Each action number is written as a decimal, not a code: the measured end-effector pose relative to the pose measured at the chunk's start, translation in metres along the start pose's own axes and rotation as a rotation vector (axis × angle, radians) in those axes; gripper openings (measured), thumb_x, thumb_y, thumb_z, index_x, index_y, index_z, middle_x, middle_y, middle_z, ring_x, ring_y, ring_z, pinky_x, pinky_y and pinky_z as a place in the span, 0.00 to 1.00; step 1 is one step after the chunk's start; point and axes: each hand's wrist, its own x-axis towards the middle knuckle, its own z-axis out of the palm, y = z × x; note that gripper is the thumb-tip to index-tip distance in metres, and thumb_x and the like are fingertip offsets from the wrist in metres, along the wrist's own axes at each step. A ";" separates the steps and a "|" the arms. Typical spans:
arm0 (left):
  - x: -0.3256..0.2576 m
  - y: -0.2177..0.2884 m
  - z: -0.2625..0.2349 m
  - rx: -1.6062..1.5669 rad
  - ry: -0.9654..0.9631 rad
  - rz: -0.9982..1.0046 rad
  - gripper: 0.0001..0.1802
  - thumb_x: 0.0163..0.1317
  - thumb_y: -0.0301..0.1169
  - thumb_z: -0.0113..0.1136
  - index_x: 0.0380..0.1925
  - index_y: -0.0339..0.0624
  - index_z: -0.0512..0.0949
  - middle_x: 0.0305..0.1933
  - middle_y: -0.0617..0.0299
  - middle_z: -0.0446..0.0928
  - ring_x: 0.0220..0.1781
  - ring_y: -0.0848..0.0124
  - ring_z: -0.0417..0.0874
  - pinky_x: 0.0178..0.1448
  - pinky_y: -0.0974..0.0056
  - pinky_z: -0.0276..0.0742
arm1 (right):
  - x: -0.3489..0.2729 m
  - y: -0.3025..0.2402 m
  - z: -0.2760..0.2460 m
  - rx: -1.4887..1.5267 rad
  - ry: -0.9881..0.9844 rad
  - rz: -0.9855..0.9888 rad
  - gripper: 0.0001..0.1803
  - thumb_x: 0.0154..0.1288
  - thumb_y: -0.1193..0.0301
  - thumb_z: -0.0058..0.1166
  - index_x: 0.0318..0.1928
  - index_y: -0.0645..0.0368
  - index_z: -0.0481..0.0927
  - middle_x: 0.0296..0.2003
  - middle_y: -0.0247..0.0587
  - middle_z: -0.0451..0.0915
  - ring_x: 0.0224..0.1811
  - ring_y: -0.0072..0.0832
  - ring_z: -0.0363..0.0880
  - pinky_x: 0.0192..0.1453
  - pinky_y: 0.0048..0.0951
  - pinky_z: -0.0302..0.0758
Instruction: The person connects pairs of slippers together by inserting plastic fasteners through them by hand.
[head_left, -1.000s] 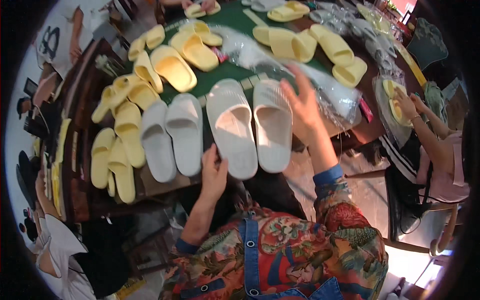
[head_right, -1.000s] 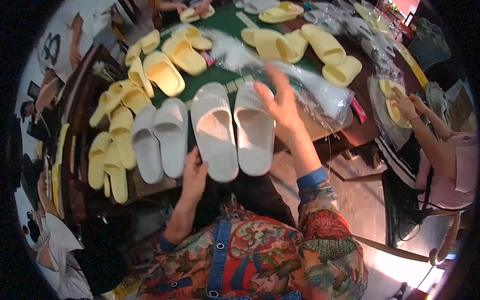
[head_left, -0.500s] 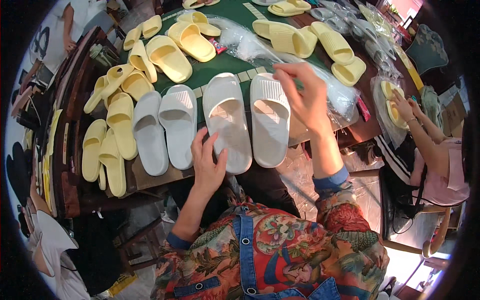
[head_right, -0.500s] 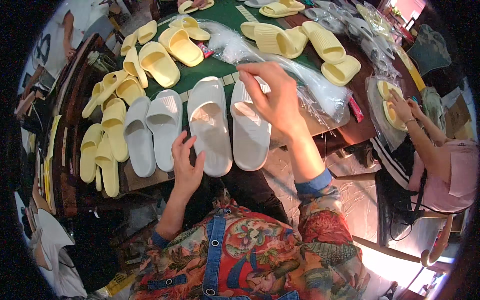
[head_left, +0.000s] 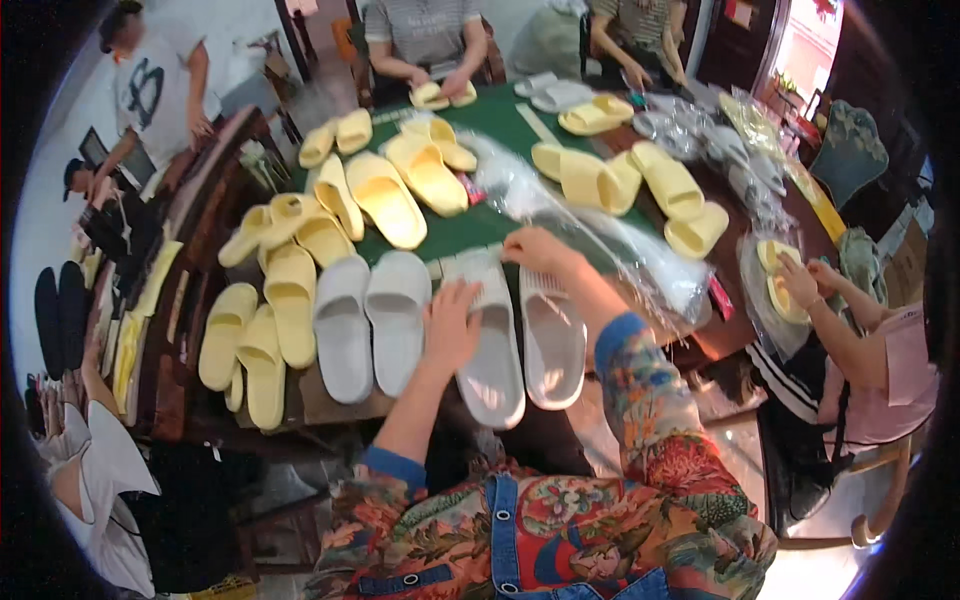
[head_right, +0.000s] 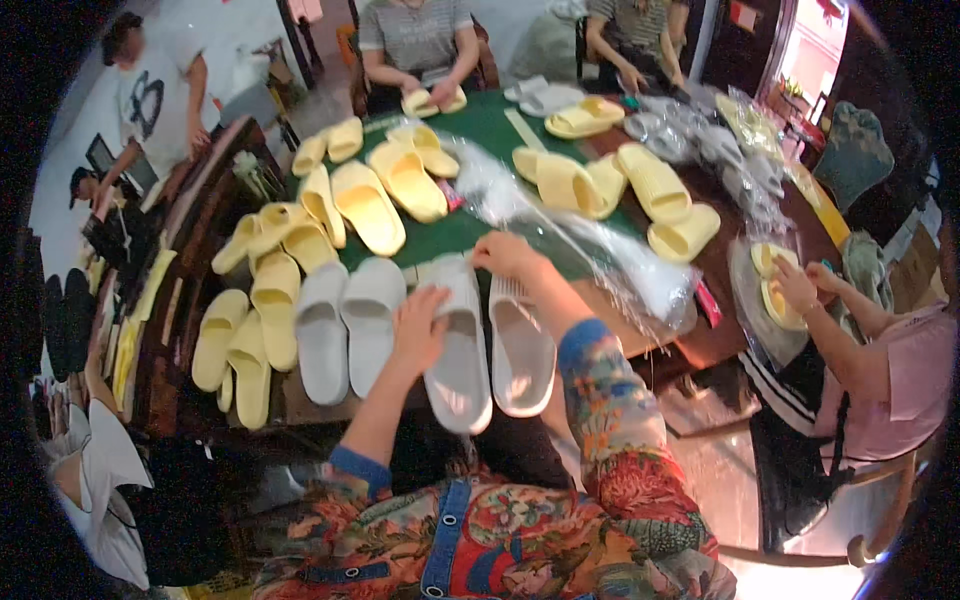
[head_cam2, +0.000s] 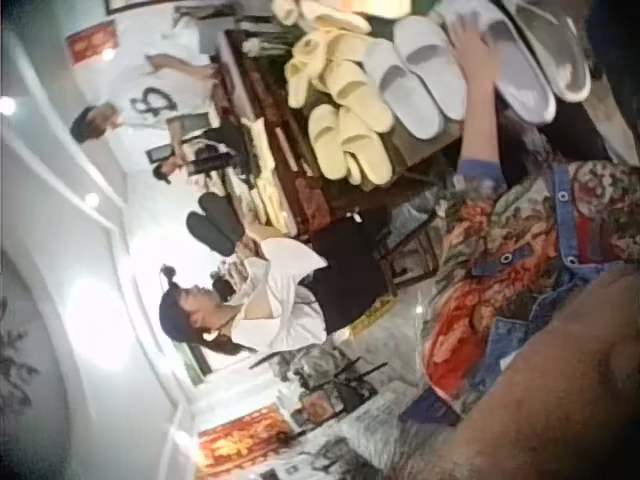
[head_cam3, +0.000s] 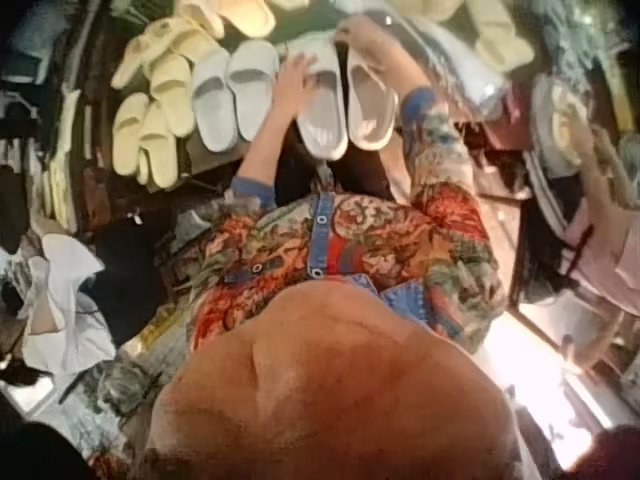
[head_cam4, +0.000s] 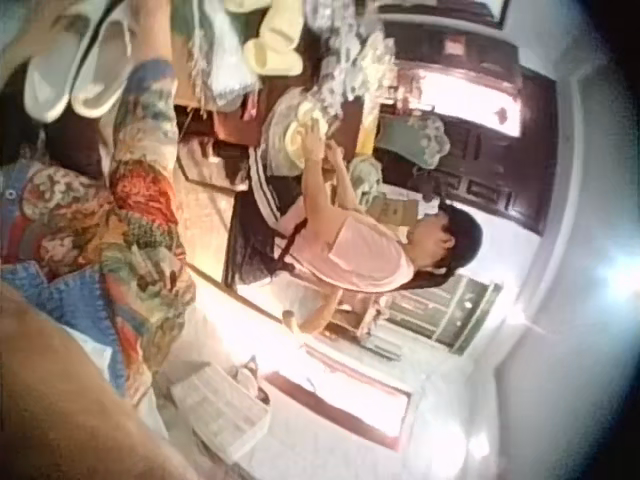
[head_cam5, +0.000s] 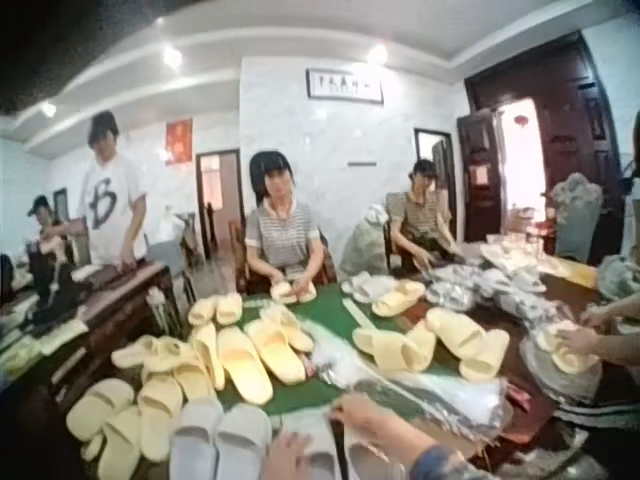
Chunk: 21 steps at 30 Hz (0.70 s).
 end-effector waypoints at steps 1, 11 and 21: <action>-0.006 0.004 -0.007 -0.024 -0.052 -0.027 0.29 0.57 0.45 0.57 0.59 0.50 0.68 0.62 0.49 0.65 0.66 0.53 0.62 0.65 0.44 0.54 | -0.002 -0.005 -0.001 0.167 0.086 -0.014 0.13 0.56 0.60 0.57 0.35 0.56 0.82 0.34 0.45 0.82 0.37 0.38 0.81 0.41 0.36 0.75; 0.069 -0.025 0.010 -0.308 0.003 -0.076 0.20 0.58 0.36 0.55 0.46 0.31 0.74 0.42 0.43 0.77 0.44 0.49 0.79 0.47 0.54 0.74 | -0.008 -0.086 -0.022 0.371 0.334 -0.185 0.11 0.64 0.68 0.52 0.44 0.60 0.78 0.33 0.45 0.79 0.36 0.32 0.78 0.41 0.31 0.73; 0.091 0.038 -0.019 -1.998 0.099 -0.251 0.42 0.66 0.60 0.33 0.62 0.30 0.58 0.63 0.48 0.65 0.64 0.59 0.65 0.68 0.58 0.58 | -0.018 -0.192 -0.146 1.512 0.505 -0.596 0.41 0.69 0.41 0.25 0.70 0.60 0.47 0.69 0.43 0.52 0.72 0.33 0.48 0.72 0.38 0.44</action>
